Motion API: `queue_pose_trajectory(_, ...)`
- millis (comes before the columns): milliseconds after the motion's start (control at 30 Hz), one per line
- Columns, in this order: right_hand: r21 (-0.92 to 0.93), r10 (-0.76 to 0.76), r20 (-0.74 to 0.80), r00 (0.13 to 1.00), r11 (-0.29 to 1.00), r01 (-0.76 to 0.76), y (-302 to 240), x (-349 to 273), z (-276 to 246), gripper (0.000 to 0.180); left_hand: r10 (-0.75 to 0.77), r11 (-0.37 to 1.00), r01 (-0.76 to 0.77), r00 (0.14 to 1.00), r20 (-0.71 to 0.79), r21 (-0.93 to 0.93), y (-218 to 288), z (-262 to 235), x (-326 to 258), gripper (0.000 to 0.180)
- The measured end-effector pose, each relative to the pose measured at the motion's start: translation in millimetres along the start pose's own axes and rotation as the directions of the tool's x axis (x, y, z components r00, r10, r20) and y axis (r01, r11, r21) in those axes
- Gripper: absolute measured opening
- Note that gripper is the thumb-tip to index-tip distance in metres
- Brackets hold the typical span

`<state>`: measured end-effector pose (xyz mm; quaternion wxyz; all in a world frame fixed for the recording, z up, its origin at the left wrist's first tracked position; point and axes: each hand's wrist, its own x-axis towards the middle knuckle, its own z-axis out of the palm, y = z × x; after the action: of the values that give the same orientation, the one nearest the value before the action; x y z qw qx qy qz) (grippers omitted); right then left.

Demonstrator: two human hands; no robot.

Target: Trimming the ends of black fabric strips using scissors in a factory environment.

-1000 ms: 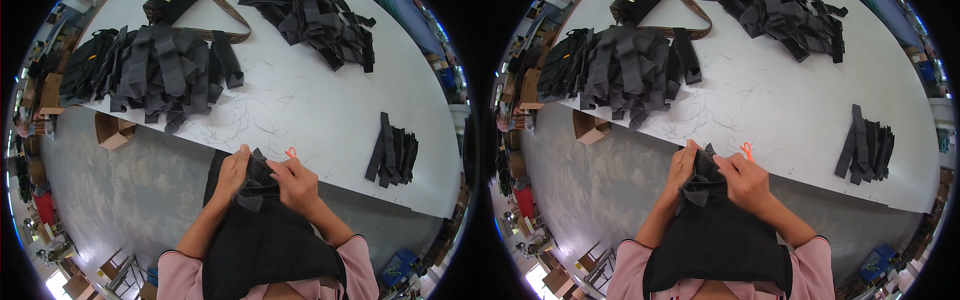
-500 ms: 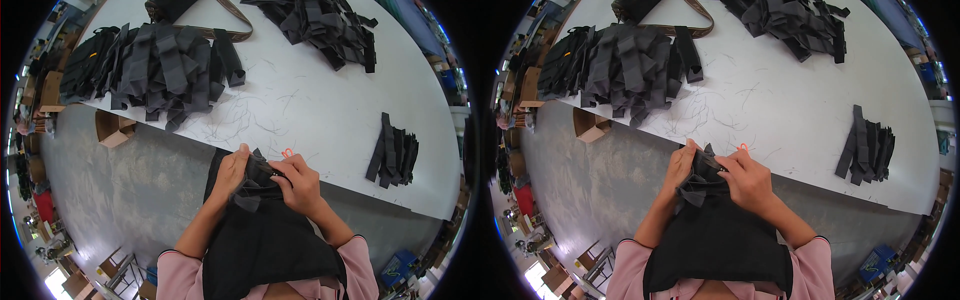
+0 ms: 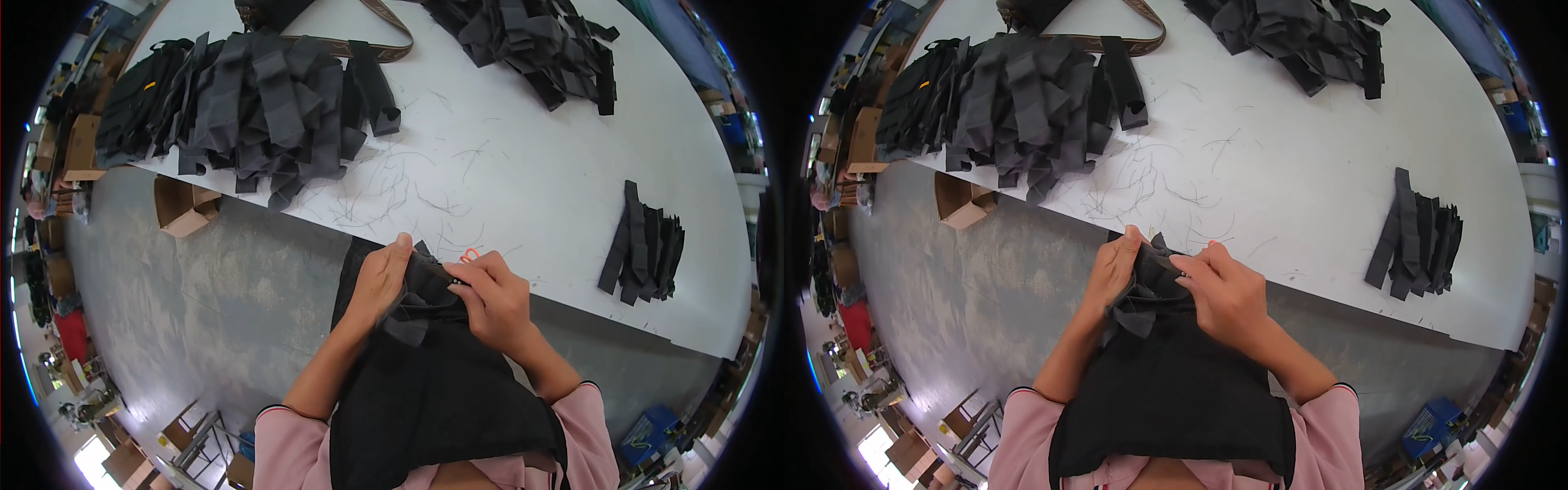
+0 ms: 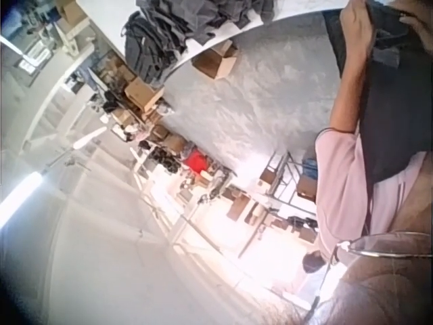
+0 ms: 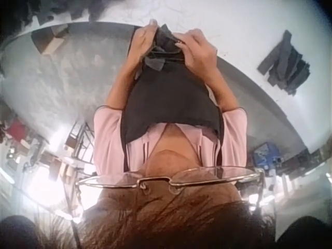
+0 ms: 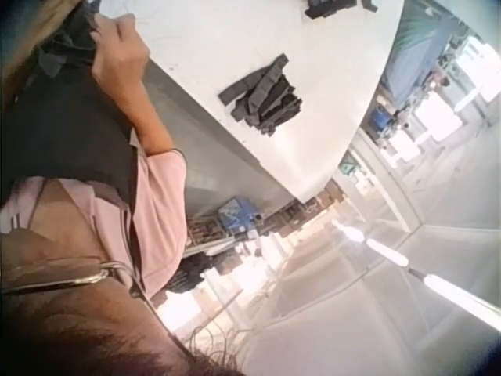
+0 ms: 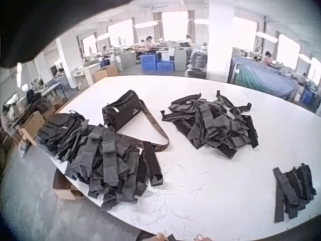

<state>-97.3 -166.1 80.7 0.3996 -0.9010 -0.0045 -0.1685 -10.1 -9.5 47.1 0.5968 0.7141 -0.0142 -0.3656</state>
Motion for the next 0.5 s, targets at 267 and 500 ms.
queue_pose_trajectory(267,-0.117,-0.065,0.225,0.972,0.989,0.093,-11,16,-9,0.022,0.097,0.982,-0.090,0.995,-0.034,0.167,-4,0,-1,0.054)
queue_pose_trajectory(500,-0.277,-0.119,0.336,0.934,0.935,0.219,-15,17,-13,0.018,0.127,0.950,-0.109,0.991,-0.046,0.291,-1,3,-4,0.055)
